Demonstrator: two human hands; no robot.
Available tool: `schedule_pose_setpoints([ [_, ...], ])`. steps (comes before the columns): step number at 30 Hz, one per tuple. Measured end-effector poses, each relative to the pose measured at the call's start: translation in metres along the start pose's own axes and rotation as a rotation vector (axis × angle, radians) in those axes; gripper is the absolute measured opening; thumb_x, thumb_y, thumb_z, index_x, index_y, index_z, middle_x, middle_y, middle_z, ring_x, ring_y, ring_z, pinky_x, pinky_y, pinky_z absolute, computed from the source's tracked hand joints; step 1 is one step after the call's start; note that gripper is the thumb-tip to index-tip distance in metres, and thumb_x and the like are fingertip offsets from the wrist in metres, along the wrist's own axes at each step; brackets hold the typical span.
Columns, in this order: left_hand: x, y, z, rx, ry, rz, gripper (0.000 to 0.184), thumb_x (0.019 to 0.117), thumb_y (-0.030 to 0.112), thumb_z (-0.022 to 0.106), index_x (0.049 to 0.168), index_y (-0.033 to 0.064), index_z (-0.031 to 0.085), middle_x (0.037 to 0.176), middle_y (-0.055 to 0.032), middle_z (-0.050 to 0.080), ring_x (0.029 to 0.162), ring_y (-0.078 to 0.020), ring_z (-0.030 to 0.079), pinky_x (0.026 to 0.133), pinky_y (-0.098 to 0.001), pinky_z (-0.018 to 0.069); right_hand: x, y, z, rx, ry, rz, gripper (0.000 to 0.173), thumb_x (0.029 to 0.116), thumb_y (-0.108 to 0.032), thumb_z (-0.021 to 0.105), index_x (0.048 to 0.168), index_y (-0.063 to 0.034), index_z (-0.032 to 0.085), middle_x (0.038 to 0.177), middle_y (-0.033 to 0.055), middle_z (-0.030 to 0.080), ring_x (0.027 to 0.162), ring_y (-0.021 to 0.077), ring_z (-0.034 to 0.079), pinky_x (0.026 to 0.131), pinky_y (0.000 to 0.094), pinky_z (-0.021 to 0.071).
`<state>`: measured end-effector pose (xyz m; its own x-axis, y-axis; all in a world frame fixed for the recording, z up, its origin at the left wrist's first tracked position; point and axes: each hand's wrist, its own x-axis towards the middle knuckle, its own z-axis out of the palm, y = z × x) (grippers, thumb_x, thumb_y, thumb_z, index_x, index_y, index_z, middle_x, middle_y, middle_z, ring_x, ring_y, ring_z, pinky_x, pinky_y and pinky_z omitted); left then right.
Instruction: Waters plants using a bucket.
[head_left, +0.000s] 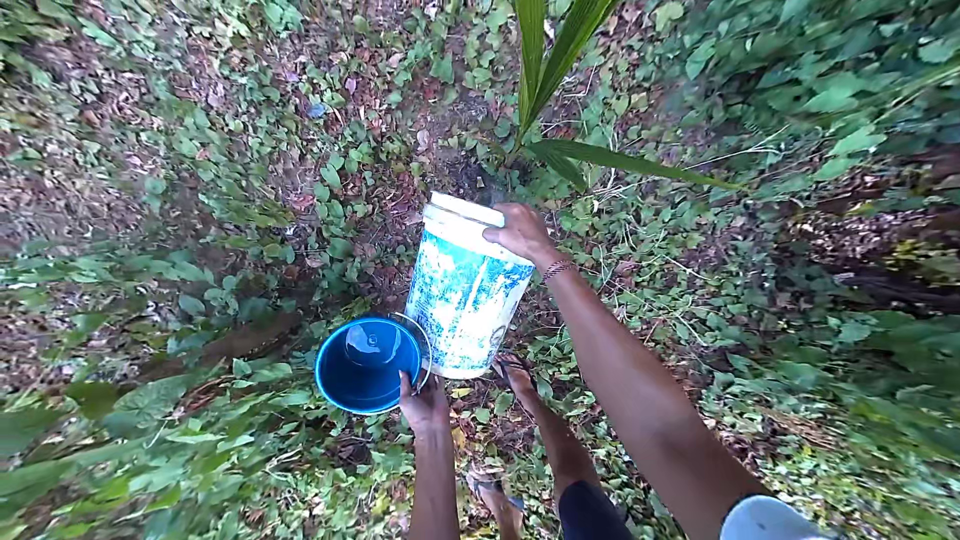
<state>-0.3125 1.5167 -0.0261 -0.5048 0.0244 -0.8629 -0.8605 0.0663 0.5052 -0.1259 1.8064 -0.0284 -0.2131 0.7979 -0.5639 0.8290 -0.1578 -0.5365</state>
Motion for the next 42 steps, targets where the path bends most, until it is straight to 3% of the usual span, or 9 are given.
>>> schedule_pose_setpoints([
  [4,-0.005,0.001,0.008,-0.006,0.006,0.011,0.035,0.1044,0.039,0.050,0.127,0.0122,0.049,0.117,-0.0082,0.058,0.117,-0.0251,0.058,0.102,-0.0536,0.0473,0.005,-0.001,-0.005,-0.008,0.006,0.011,0.051,0.0820,-0.048,0.070,0.117,-0.0106,0.071,0.108,0.0182,0.071,0.108,0.0387,0.067,0.089,0.0630,0.0500],
  [7,-0.010,0.003,0.011,-0.019,0.001,0.013,0.041,0.1050,0.039,0.050,0.135,0.0104,0.046,0.127,-0.0101,0.057,0.122,-0.0261,0.056,0.105,-0.0524,0.0462,0.008,-0.002,-0.007,-0.015,0.012,0.029,0.052,0.0826,-0.047,0.070,0.119,-0.0097,0.070,0.112,0.0188,0.071,0.111,0.0389,0.066,0.091,0.0627,0.0495],
  [10,-0.011,0.002,0.012,-0.006,0.007,0.021,0.039,0.1048,0.038,0.050,0.131,0.0097,0.049,0.124,-0.0099,0.058,0.120,-0.0256,0.057,0.104,-0.0515,0.0468,0.011,-0.002,-0.006,-0.026,0.011,0.043,0.053,0.0830,-0.047,0.070,0.121,-0.0103,0.069,0.113,0.0186,0.071,0.111,0.0388,0.065,0.090,0.0624,0.0494],
  [15,-0.013,0.004,0.015,0.026,-0.037,0.042,0.025,0.1057,0.038,0.047,0.108,0.0138,0.051,0.097,-0.0042,0.059,0.099,-0.0214,0.062,0.094,-0.0499,0.0523,0.015,0.008,-0.002,-0.008,0.028,0.051,0.050,0.0839,-0.047,0.069,0.117,-0.0090,0.069,0.110,0.0196,0.071,0.108,0.0395,0.066,0.088,0.0634,0.0504],
  [21,-0.021,0.002,0.022,0.025,-0.005,0.014,0.039,0.1061,0.039,0.048,0.130,0.0089,0.049,0.121,-0.0105,0.059,0.115,-0.0256,0.059,0.101,-0.0523,0.0487,0.018,0.019,-0.005,-0.008,0.022,0.086,0.053,0.0849,-0.047,0.069,0.119,-0.0070,0.067,0.112,0.0221,0.069,0.109,0.0420,0.065,0.087,0.0647,0.0498],
  [25,-0.023,-0.001,0.024,0.044,-0.006,0.022,0.027,0.1061,0.037,0.048,0.114,0.0109,0.053,0.103,-0.0065,0.060,0.103,-0.0227,0.061,0.095,-0.0507,0.0513,0.016,0.022,-0.009,-0.014,0.026,0.106,0.052,0.0864,-0.045,0.070,0.120,-0.0064,0.067,0.113,0.0226,0.069,0.111,0.0418,0.065,0.090,0.0640,0.0498],
  [29,-0.025,-0.002,0.025,0.041,-0.017,0.020,0.024,0.1060,0.036,0.048,0.107,0.0128,0.053,0.094,-0.0040,0.058,0.094,-0.0208,0.062,0.091,-0.0490,0.0529,0.017,0.030,-0.009,-0.001,0.030,0.103,0.052,0.0862,-0.043,0.071,0.121,-0.0047,0.067,0.113,0.0233,0.069,0.111,0.0425,0.065,0.092,0.0641,0.0490],
  [35,-0.033,0.002,0.019,0.030,-0.032,0.008,0.034,0.1068,0.037,0.048,0.125,0.0087,0.053,0.118,-0.0094,0.061,0.113,-0.0241,0.060,0.101,-0.0505,0.0491,0.012,0.038,-0.010,0.034,0.005,0.126,0.054,0.0884,-0.039,0.071,0.125,0.0000,0.064,0.119,0.0269,0.066,0.116,0.0446,0.062,0.096,0.0643,0.0465],
  [42,-0.050,0.006,0.014,-0.002,-0.079,0.002,0.031,0.1071,0.036,0.046,0.119,0.0089,0.054,0.110,-0.0092,0.063,0.108,-0.0245,0.063,0.099,-0.0518,0.0517,0.013,0.044,-0.010,0.053,0.004,0.143,0.054,0.0912,-0.038,0.068,0.130,-0.0008,0.062,0.121,0.0276,0.066,0.119,0.0449,0.061,0.098,0.0651,0.0457],
])
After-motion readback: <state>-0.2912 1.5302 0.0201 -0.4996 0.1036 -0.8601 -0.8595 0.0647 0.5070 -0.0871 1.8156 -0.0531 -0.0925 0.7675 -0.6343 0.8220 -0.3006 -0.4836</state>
